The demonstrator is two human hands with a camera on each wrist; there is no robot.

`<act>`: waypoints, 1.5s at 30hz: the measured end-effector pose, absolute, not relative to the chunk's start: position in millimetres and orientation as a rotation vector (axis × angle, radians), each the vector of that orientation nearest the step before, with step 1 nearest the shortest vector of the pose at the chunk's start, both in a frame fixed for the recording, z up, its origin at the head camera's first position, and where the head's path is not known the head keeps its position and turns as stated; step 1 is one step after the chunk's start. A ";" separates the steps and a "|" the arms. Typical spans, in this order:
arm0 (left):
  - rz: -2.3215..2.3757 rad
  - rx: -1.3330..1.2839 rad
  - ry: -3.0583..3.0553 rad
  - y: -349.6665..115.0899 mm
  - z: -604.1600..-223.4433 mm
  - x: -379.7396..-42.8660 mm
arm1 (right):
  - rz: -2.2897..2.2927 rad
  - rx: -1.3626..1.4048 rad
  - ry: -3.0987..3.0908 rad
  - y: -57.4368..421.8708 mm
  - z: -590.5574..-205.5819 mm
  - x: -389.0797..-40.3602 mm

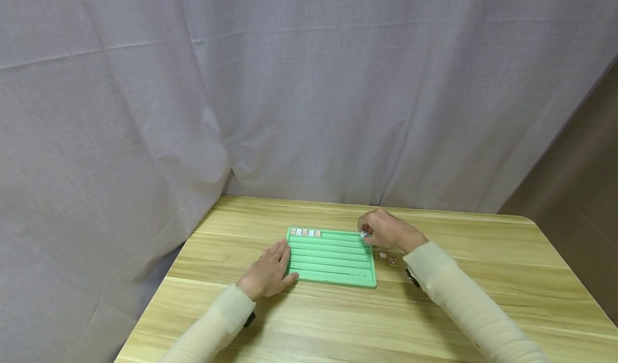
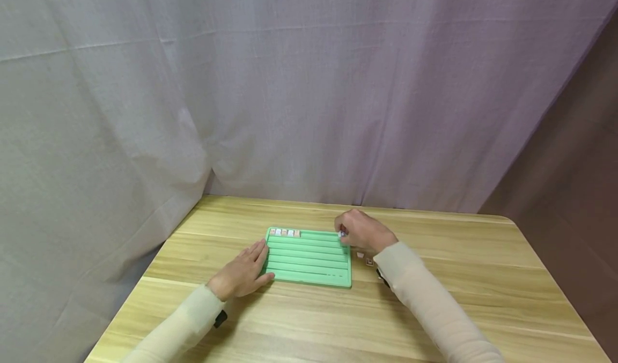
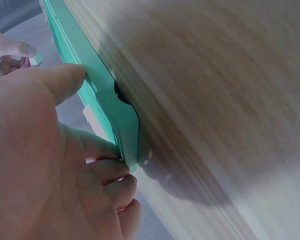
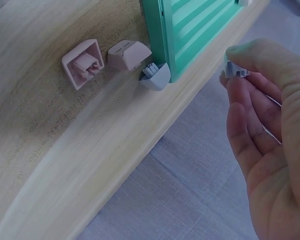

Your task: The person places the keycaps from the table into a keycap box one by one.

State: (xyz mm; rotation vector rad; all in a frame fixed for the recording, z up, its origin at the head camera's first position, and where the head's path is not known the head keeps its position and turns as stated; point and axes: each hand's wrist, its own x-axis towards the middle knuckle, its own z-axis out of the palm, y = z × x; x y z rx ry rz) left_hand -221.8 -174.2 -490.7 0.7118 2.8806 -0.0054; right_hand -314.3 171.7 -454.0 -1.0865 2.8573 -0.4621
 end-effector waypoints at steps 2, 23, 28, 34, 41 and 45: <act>-0.008 0.715 2.883 -174.5 -491.0 -221.8 | -0.459 -1.089 2.857 170.7 -454.2 -314.5; 0.014 0.717 2.886 -176.3 -490.7 -223.6 | -0.491 -1.110 2.840 154.3 -456.5 -318.3; 0.008 0.715 2.885 -176.0 -490.2 -224.1 | -0.549 -1.099 2.823 148.8 -458.4 -318.3; -0.007 0.722 2.880 -175.4 -489.8 -222.5 | -0.576 -1.225 2.810 143.5 -464.3 -320.3; -0.023 0.718 2.877 -175.5 -490.1 -221.8 | -0.574 -1.287 2.810 137.4 -465.2 -320.8; -0.025 0.717 2.878 -175.2 -490.4 -222.3 | -0.562 -1.276 2.813 134.5 -465.1 -322.7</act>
